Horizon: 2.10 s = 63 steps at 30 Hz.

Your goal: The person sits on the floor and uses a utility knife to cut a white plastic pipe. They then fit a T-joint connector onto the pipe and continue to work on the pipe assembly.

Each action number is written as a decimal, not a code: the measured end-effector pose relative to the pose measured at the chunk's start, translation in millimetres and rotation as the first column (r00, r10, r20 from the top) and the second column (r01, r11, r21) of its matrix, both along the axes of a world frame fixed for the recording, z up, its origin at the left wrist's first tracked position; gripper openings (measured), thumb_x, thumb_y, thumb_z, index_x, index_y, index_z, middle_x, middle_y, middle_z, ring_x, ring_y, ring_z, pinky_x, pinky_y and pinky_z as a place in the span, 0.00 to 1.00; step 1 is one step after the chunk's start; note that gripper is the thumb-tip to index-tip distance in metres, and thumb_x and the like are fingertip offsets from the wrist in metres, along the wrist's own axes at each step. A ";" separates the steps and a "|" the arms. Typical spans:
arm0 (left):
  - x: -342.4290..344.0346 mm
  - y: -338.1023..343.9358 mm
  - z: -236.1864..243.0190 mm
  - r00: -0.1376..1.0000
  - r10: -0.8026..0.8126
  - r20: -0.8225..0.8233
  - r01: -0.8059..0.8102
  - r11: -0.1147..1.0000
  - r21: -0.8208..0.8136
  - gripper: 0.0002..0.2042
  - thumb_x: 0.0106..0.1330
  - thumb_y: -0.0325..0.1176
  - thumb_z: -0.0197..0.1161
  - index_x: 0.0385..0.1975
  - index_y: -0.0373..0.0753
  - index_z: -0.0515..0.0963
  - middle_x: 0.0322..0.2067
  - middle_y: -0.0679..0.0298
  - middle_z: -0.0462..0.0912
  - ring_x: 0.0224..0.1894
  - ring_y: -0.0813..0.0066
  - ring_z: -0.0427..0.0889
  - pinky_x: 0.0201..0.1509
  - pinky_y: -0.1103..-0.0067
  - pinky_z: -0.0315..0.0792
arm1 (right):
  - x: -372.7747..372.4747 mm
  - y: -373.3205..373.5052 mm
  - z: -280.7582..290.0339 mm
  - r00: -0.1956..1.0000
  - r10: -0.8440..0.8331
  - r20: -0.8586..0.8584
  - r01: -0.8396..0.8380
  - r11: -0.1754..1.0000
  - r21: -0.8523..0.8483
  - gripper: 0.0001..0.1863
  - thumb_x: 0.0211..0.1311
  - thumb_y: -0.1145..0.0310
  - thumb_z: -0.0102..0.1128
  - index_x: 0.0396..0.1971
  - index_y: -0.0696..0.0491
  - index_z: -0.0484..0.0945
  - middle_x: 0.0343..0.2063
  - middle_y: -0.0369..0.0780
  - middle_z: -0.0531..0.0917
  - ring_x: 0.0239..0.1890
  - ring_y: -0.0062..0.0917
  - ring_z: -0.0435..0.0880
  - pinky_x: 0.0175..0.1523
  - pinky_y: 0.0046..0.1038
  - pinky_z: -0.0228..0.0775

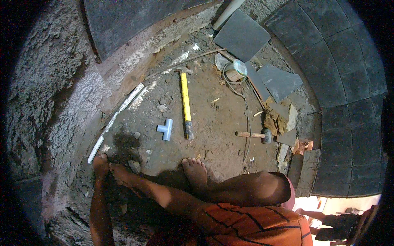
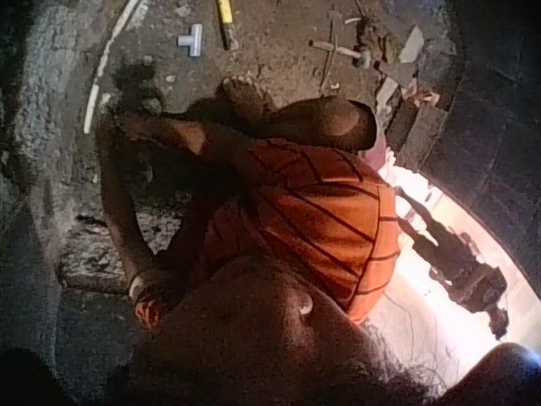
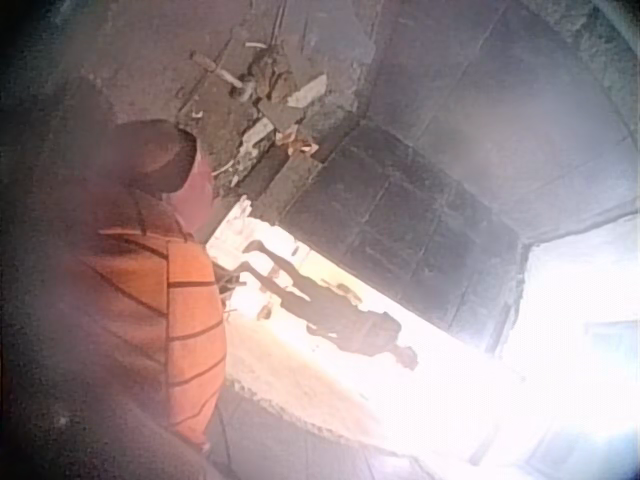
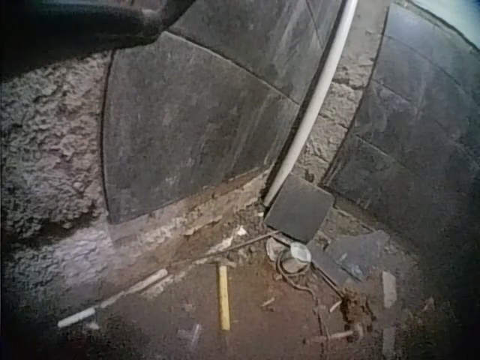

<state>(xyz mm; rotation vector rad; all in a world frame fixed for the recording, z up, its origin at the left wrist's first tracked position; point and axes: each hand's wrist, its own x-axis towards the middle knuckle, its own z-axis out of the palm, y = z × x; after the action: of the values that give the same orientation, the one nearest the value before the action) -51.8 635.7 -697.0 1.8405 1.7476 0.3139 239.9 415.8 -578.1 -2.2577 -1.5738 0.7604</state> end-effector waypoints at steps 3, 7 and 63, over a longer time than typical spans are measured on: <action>6.9 -1.5 -2.0 0.999 -0.030 -0.014 0.030 1.000 0.004 0.23 0.71 0.46 0.57 0.28 0.26 0.77 0.27 0.38 0.80 0.32 0.35 0.80 0.37 0.51 0.70 | -16.7 26.9 -14.1 0.957 -0.038 -0.286 0.043 0.999 0.013 0.07 0.70 0.64 0.52 0.43 0.49 0.73 0.33 0.37 0.76 0.36 0.30 0.77 0.38 0.36 0.70; 10.1 -4.1 10.4 0.996 -0.026 -0.080 0.026 1.000 0.000 0.23 0.70 0.46 0.58 0.31 0.25 0.78 0.28 0.37 0.81 0.34 0.34 0.81 0.39 0.50 0.70 | -48.4 74.4 -36.1 0.724 -0.092 -0.684 0.090 0.995 -0.038 0.06 0.71 0.64 0.52 0.42 0.49 0.72 0.31 0.36 0.75 0.34 0.28 0.76 0.36 0.34 0.69; 39.9 -10.4 -141.1 0.837 -0.464 -0.289 0.536 0.593 0.600 0.09 0.47 0.43 0.66 0.14 0.46 0.79 0.17 0.57 0.80 0.21 0.57 0.80 0.25 0.61 0.72 | -136.3 120.2 -29.5 0.340 -0.543 -0.768 0.096 0.833 -0.545 0.19 0.77 0.52 0.47 0.24 0.44 0.68 0.14 0.32 0.64 0.14 0.26 0.63 0.20 0.32 0.57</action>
<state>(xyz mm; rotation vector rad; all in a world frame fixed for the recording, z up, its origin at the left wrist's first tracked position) -11.9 625.3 -838.0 2.8213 1.1304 0.6844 103.6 536.0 -607.7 -1.6411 -0.3791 1.8981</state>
